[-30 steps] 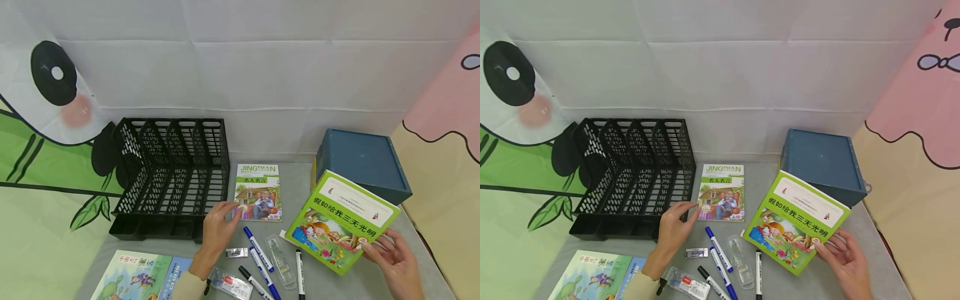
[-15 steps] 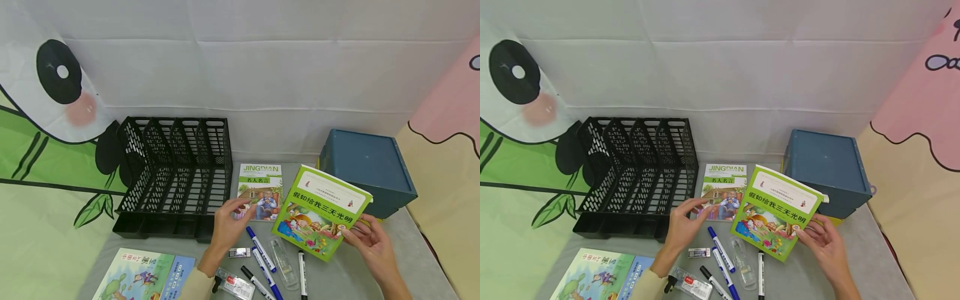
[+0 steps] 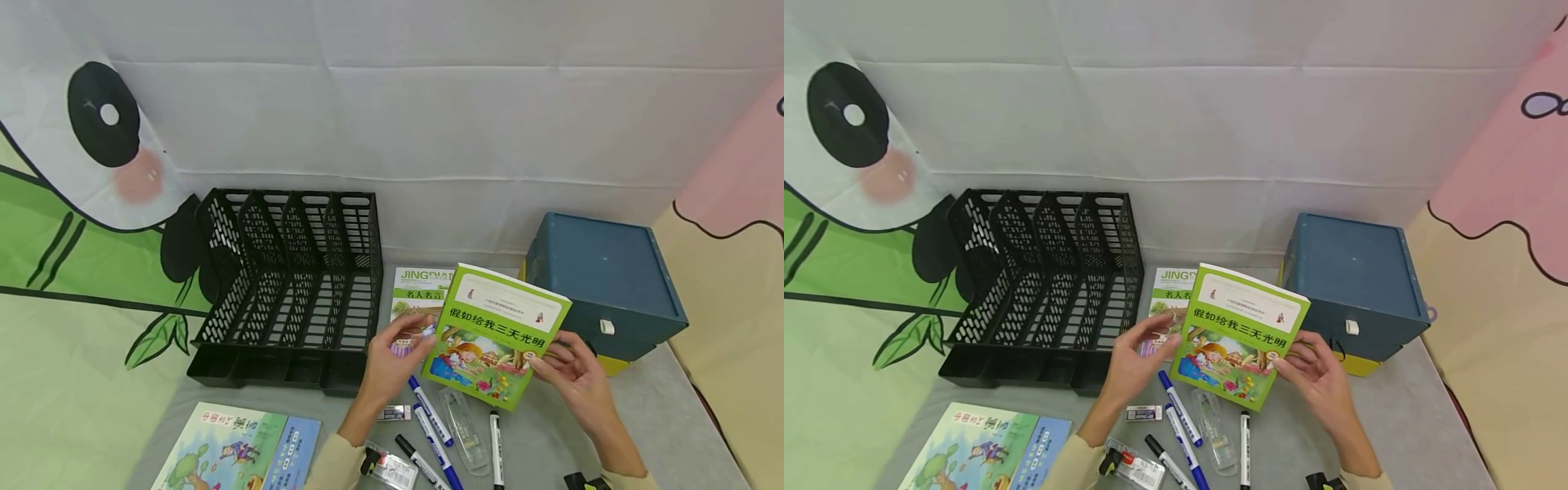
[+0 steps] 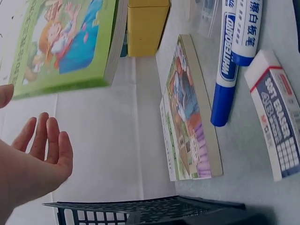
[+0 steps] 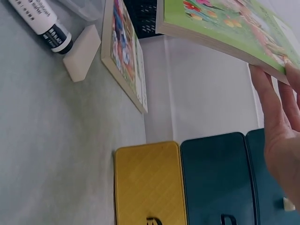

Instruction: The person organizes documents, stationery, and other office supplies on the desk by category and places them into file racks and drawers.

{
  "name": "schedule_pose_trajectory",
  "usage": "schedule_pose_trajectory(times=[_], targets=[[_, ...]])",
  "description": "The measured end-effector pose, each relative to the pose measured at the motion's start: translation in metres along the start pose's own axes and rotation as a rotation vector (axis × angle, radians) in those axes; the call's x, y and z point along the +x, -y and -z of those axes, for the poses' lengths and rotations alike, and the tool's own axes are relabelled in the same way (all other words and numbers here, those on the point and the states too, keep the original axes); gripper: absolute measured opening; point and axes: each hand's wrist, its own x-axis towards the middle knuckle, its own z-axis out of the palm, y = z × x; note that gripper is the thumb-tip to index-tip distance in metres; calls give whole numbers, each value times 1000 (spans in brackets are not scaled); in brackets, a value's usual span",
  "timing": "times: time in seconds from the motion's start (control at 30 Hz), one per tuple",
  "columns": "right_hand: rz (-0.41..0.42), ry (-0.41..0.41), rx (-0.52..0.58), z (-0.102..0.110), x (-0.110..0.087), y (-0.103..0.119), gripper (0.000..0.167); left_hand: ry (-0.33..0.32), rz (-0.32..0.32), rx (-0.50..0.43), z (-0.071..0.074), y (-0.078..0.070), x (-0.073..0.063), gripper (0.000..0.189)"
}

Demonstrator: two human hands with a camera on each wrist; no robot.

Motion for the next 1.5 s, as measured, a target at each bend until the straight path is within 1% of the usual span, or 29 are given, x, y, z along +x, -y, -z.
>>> schedule_pose_trajectory(times=[0.03, 0.17, 0.27, 0.37, 0.53, 0.73, 0.83, 0.97, 1.03, 1.23, 1.5], targets=[[5, 8, 18, -1, 2, -1, 40, 9, -4, -6, -1, 0, 0, 40], [15, 47, 20, -6, 10, -3, 41, 32, -15, -31, -4, 1, 1, 41], [-3, 63, 3, -9, 16, -4, 41, 34, 4, -48, -4, 1, 0, 40], [-17, 70, -4, -12, 21, -7, 41, 22, 16, -65, -3, 1, -1, 39], [-7, 87, -19, -14, 29, -12, 41, -1, -11, -66, 1, -1, -2, 34], [8, 87, -13, -17, 36, -15, 39, -15, -16, -36, 5, -3, -2, 30], [15, 80, -10, -19, 39, -17, 38, -28, -20, 7, 5, -4, -3, 30], [-3, 66, -29, -22, 44, -19, 38, -44, -37, 33, 5, -6, -5, 28], [-19, 63, -41, -24, 46, -20, 38, -45, -44, 20, 5, -7, -6, 26], [-44, 69, -67, -30, 53, -24, 38, -59, -19, -14, 7, -9, -9, 22], [-36, 85, -32, -38, 62, -28, 41, -117, 1, -15, 8, -17, -15, 21]])
